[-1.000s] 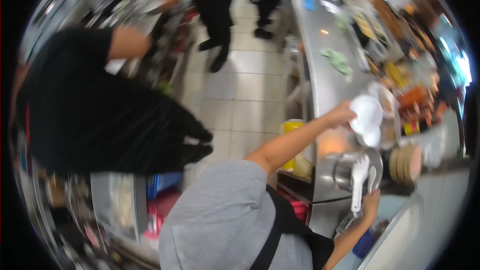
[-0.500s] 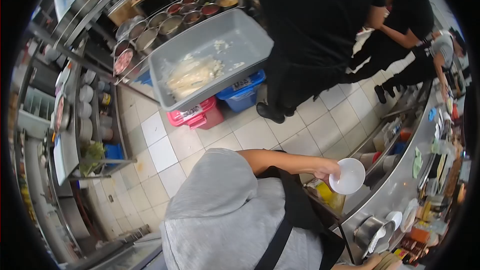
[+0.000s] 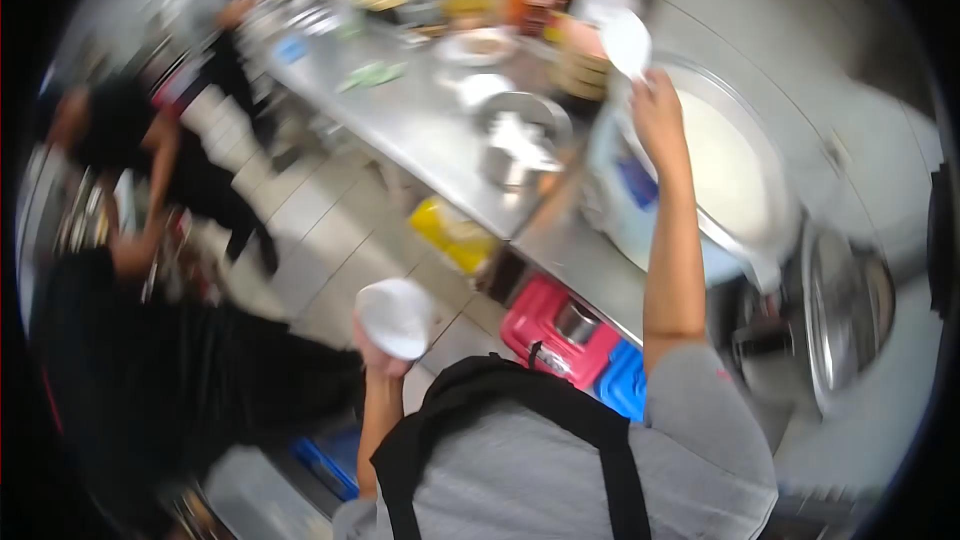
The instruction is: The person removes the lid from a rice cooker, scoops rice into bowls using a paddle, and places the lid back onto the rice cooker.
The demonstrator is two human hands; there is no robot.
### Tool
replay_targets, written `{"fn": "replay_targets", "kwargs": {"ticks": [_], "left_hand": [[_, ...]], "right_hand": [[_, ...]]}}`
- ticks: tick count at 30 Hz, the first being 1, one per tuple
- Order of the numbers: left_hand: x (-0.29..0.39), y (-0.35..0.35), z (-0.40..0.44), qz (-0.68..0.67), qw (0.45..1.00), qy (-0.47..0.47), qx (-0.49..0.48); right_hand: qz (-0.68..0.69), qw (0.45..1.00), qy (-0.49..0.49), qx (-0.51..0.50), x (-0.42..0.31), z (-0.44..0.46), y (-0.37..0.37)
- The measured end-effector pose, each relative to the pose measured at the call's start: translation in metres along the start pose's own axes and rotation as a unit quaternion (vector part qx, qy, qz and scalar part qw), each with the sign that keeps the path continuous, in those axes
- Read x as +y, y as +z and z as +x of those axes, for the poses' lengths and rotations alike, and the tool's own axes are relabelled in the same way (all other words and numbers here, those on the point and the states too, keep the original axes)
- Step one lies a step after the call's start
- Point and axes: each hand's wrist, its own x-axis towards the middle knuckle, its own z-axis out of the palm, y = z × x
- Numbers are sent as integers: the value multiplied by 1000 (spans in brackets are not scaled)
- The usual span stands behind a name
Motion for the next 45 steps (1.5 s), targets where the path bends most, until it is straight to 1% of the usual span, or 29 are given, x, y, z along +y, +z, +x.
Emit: {"fn": "replay_targets", "kwargs": {"ticks": [2,3,5,6,8,9,11,13,14,16,18,19,22,23,24,26,27,28,30,32,33,34,35,36,38,40,42,43,45], "left_hand": [[-4,14,20,-98,983,-113,-106],[-7,25,29,-98,984,-103,-104],[-13,36,48,-80,982,-122,-121],[-17,38,58,-64,982,-120,-133],[-16,35,83,-92,968,-165,-164],[-17,38,93,-118,954,-200,-189],[-24,59,102,-83,970,-172,-151],[-29,70,116,-45,982,-142,-112],[-28,68,122,-37,980,-146,-131],[-23,70,133,-24,975,-161,-151],[-16,76,145,-20,962,-189,-198],[-10,69,152,-31,970,-176,-167],[6,69,185,-50,966,-188,-172],[10,90,194,-140,928,-270,-213],[18,94,210,-143,924,-283,-211],[31,101,244,3,955,-253,-157],[25,139,250,46,976,-195,-92],[32,138,271,49,969,-222,-94],[43,135,318,131,959,-229,-104],[25,196,326,143,955,-249,-79],[16,224,331,157,958,-236,-51],[8,236,342,159,953,-250,-57],[1,245,353,197,930,-280,-133],[-9,257,363,232,900,-305,-209],[-42,287,369,242,889,-307,-239],[-66,321,356,254,863,-380,-216],[-99,324,367,263,836,-388,-286],[-117,327,366,261,834,-398,-280],[-150,331,367,267,825,-423,-262]], "right_hand": [[-163,986,23,35,-20,16,-64],[-176,982,39,54,-13,23,-87],[-421,905,62,18,7,41,-126],[-427,901,68,27,20,48,-134],[-670,738,14,-80,55,56,-141],[-673,736,20,-78,72,56,-142],[-682,704,-145,-136,95,58,-142],[-617,742,-239,-104,107,56,-133],[-619,743,-231,-101,106,55,-127],[-534,768,-305,-178,99,48,-115],[-526,764,-301,-222,84,43,-112],[-511,758,-306,-266,77,40,-113],[-482,779,-283,-284,66,22,-118],[-486,780,-269,-287,61,12,-118],[-464,805,-227,-292,56,2,-119],[-451,824,-177,-295,51,0,-122],[-409,855,-119,-297,53,-6,-126],[-366,882,-52,-292,53,-18,-130],[-390,867,45,-306,58,-24,-138],[-307,888,194,-283,60,-29,-146],[-312,884,211,-275,58,-30,-151],[-258,874,301,-280,56,-27,-156],[-199,857,383,-280,53,-25,-160],[-200,857,391,-270,50,-24,-166],[-171,878,377,-240,44,-25,-178],[-175,885,367,-225,35,-21,-190],[-196,895,365,-163,36,-15,-199],[-194,901,351,-167,41,-16,-203],[-138,951,273,-51,55,-24,-207]]}}
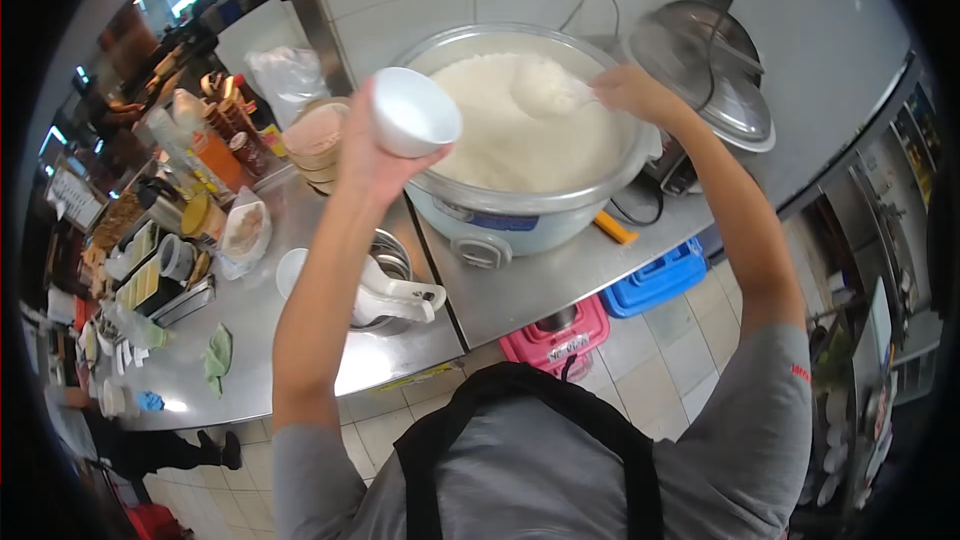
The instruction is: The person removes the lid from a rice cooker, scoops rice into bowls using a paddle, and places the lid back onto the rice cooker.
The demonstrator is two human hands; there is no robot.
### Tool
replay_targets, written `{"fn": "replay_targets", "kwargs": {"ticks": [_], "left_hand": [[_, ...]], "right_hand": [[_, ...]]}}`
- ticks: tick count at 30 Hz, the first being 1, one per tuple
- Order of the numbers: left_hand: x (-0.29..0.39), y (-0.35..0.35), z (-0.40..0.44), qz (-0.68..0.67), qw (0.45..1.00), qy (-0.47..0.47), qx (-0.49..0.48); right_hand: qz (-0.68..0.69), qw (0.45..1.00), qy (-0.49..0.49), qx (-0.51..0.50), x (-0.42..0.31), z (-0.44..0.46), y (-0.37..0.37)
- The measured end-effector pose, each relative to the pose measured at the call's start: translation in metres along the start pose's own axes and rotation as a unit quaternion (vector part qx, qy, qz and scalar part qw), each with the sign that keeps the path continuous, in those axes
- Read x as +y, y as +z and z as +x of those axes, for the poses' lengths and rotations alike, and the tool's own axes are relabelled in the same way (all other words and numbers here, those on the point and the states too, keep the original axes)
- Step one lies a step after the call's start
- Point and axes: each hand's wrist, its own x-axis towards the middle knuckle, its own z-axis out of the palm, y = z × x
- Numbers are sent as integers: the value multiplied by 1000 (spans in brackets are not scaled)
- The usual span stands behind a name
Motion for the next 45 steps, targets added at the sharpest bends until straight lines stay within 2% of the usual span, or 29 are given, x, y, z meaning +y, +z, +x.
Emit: {"fn": "replay_targets", "kwargs": {"ticks": [2,4,6,7,8,9,10,11,13,14,16,18,21,23,25,27,28,30,31,33,34,35,37,38,40,41,43,44,45], "left_hand": [[-10,8,22,4,1000,-17,7],[-20,22,36,-8,996,-75,37],[-34,41,46,-2,996,-75,39],[-41,48,50,2,996,-80,42],[-50,50,58,-12,996,-83,12],[-53,53,62,-12,997,-80,13],[-56,55,65,-46,995,-86,29],[-57,57,68,-80,992,-92,44],[-53,54,64,-62,994,-84,35],[-52,51,63,-45,996,-77,28],[-51,50,70,-61,994,-85,18],[-48,49,66,-71,993,-95,5],[-34,48,51,-59,997,-47,-9],[-22,49,43,-53,998,-17,43],[-15,45,40,-53,998,-4,38],[-9,43,35,-60,998,13,29],[-6,42,30,-56,998,16,22],[0,37,23,-54,998,23,16],[2,34,20,-52,998,24,17],[4,28,17,-46,999,22,19],[3,25,18,-39,999,27,21],[1,22,18,-32,999,30,22],[-2,21,16,-29,999,19,23],[-3,21,16,-30,999,11,25],[-4,23,13,-22,1000,3,14],[-5,23,13,-21,1000,1,8],[-5,18,15,-6,1000,-14,-12],[-5,16,15,-7,1000,-20,-7],[-5,17,17,-6,1000,-28,-3]], "right_hand": [[2,999,14,30,-13,-3,3],[3,997,35,62,-22,-3,9],[-134,975,18,174,-35,3,22],[-133,976,16,174,-44,3,33],[-276,933,-52,226,-60,1,47],[-411,862,-117,273,-73,-1,56],[-480,808,-162,301,-81,-1,57],[-479,807,-163,303,-88,-5,48],[-470,785,-166,368,-100,-12,28],[-469,786,-167,367,-98,-10,30],[-448,834,-207,249,-92,-9,39],[-437,838,-178,275,-92,-8,37],[-366,863,-132,323,-83,12,19],[-398,877,-66,263,-59,31,28],[-420,878,-119,196,-38,47,52],[-462,885,-20,51,-25,72,78],[-464,884,-23,55,-20,75,79],[-441,896,-57,-11,-26,66,80],[-442,895,-61,-13,-29,67,72],[-535,843,-51,-15,-51,60,50],[-537,839,-75,46,-52,60,52],[-534,841,-71,47,-43,64,55],[-607,761,-228,-4,-12,79,61],[-607,764,-220,-2,-3,78,57],[-667,724,-173,23,19,70,47],[-668,726,-160,23,22,62,42],[-564,802,-158,115,17,36,27],[-567,804,-133,118,13,15,17],[-477,847,-107,207,4,-9,7]]}}
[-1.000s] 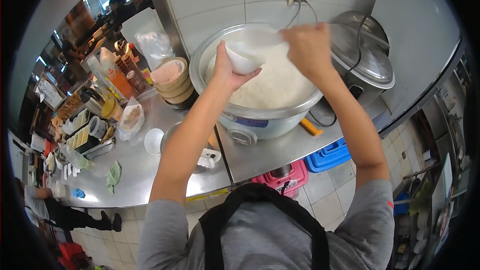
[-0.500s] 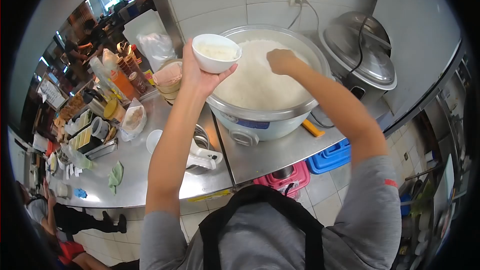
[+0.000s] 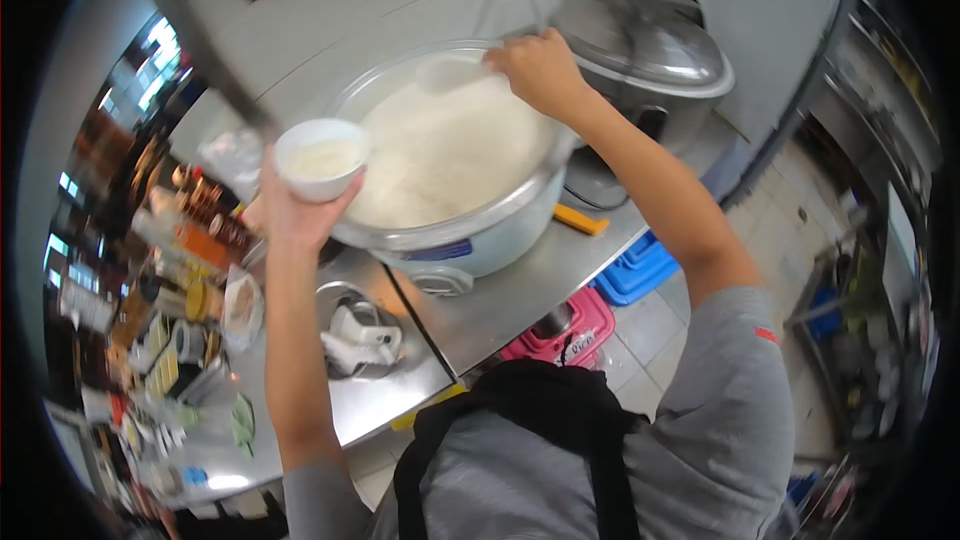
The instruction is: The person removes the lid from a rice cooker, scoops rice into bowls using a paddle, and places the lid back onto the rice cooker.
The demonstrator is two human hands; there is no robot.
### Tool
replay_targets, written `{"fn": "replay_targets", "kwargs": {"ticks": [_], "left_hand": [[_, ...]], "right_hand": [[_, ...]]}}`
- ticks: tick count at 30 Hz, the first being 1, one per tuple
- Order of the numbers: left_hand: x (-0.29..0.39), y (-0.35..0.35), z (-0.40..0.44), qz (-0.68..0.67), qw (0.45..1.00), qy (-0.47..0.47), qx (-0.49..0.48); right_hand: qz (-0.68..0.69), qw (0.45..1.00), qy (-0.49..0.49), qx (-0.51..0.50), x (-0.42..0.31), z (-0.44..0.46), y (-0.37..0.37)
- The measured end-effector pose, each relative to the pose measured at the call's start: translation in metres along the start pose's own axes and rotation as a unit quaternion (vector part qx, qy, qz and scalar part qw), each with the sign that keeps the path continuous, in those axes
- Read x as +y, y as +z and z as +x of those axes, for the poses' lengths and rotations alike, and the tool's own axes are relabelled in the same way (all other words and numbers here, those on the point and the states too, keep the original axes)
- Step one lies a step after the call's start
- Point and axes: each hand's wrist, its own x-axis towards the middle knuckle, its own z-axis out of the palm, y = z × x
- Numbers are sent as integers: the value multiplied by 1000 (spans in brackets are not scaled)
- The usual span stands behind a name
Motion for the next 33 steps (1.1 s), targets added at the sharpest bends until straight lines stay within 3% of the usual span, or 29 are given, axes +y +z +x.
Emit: {"fn": "replay_targets", "kwargs": {"ticks": [1,2,3,4,6,8,10,12,17,20,25,26,27,28,29,30,31,32,33], "left_hand": [[-1,3,0,5,1000,-4,3],[-3,5,-1,5,1000,-4,9],[-5,5,-1,7,1000,11,10],[-5,3,2,6,1000,-1,5],[-3,-4,8,-4,1000,-17,12],[-3,-3,11,-5,1000,-17,5],[-5,3,10,-7,1000,0,29],[-9,11,7,0,1000,10,29],[-8,15,1,6,1000,-5,23],[-7,11,-1,8,1000,1,27],[-1,2,0,-16,999,-3,47],[-1,-1,1,-18,998,4,57],[-2,-4,5,9,999,14,36],[1,-6,9,33,999,32,18],[2,-4,10,54,998,41,18],[3,0,11,74,996,51,21],[5,3,13,77,996,50,24],[7,4,15,81,996,40,26],[8,3,15,75,995,50,42]], "right_hand": [[78,991,87,68,3,-19,-19],[68,990,105,60,4,-44,-33],[252,934,223,117,6,-72,-48],[422,828,327,174,14,-95,-57],[451,753,393,273,51,-149,-14],[393,676,532,325,74,-202,38],[398,575,618,360,95,-249,117],[360,507,691,368,89,-261,162],[373,379,734,422,72,-241,220],[344,362,763,409,73,-240,233],[331,442,734,395,77,-253,252],[292,491,749,336,77,-252,240],[324,491,752,298,87,-267,251],[125,572,716,380,80,-261,229],[189,583,724,316,100,-274,218],[167,593,704,352,101,-264,176],[368,542,628,420,102,-255,133],[402,536,558,489,67,-210,57],[454,598,481,452,47,-179,6]]}}
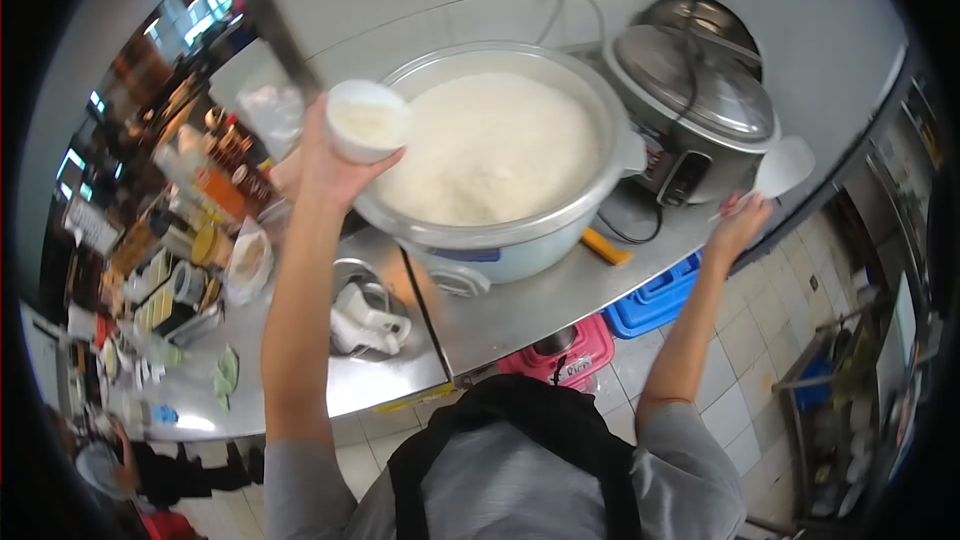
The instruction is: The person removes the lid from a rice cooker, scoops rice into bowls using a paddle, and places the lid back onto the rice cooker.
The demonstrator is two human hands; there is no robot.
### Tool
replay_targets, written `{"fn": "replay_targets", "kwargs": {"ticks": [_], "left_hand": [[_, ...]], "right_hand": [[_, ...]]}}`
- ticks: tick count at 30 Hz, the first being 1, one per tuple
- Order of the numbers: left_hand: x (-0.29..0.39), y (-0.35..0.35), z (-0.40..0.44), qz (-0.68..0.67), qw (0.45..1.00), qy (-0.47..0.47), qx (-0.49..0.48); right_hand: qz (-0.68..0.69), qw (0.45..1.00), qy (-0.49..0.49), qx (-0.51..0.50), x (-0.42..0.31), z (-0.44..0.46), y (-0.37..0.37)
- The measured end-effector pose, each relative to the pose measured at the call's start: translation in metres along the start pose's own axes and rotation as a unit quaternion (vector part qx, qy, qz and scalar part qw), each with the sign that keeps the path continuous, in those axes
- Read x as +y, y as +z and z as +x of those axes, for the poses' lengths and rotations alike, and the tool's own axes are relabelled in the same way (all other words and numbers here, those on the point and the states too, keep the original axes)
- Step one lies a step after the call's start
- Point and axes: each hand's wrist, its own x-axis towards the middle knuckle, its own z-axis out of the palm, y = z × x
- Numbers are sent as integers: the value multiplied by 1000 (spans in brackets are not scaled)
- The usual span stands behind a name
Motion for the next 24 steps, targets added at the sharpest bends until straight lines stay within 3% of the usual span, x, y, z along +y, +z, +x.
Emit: {"fn": "replay_targets", "kwargs": {"ticks": [1,3,4,5,7,9,10,12,16,18,19,21,22,23,24], "left_hand": [[1,-1,2,-36,999,-7,-10],[1,-4,3,-76,997,-8,-19],[1,-6,3,-85,996,-7,-30],[0,-7,1,-94,995,-6,-42],[-1,-8,0,-95,994,-11,-49],[-3,-11,-3,-92,994,-18,-57],[-4,-13,-4,-89,994,-20,-63],[-3,-18,-5,-88,994,-14,-65],[-3,-25,-4,-75,994,-9,-74],[-4,-26,-2,-58,996,-4,-71],[-3,-26,1,-51,996,-7,-68],[-2,-26,5,-41,997,-8,-65],[-2,-26,7,-33,997,-13,-63],[-2,-25,9,-25,998,-21,-61],[-2,-24,11,-23,998,-23,-61]], "right_hand": [[20,993,-37,-106,-38,-8,18],[-66,938,-65,-335,-69,-10,59],[-178,872,-265,-370,-75,-17,86],[-279,757,-451,-382,-79,-26,115],[-377,663,-469,-445,-67,-50,165],[-407,521,-584,-471,-27,-57,198],[-403,521,-587,-471,-23,-61,201],[-344,440,-566,-606,-25,-65,207],[-301,433,-536,-660,-38,-66,187],[-257,459,-420,-740,-34,-68,174],[-255,458,-420,-741,-31,-66,173],[-324,465,-249,-786,-26,-62,174],[-352,463,-184,-792,-27,-56,176],[-351,465,-183,-792,-31,-50,182],[-364,454,-87,-808,-34,-42,189]]}}
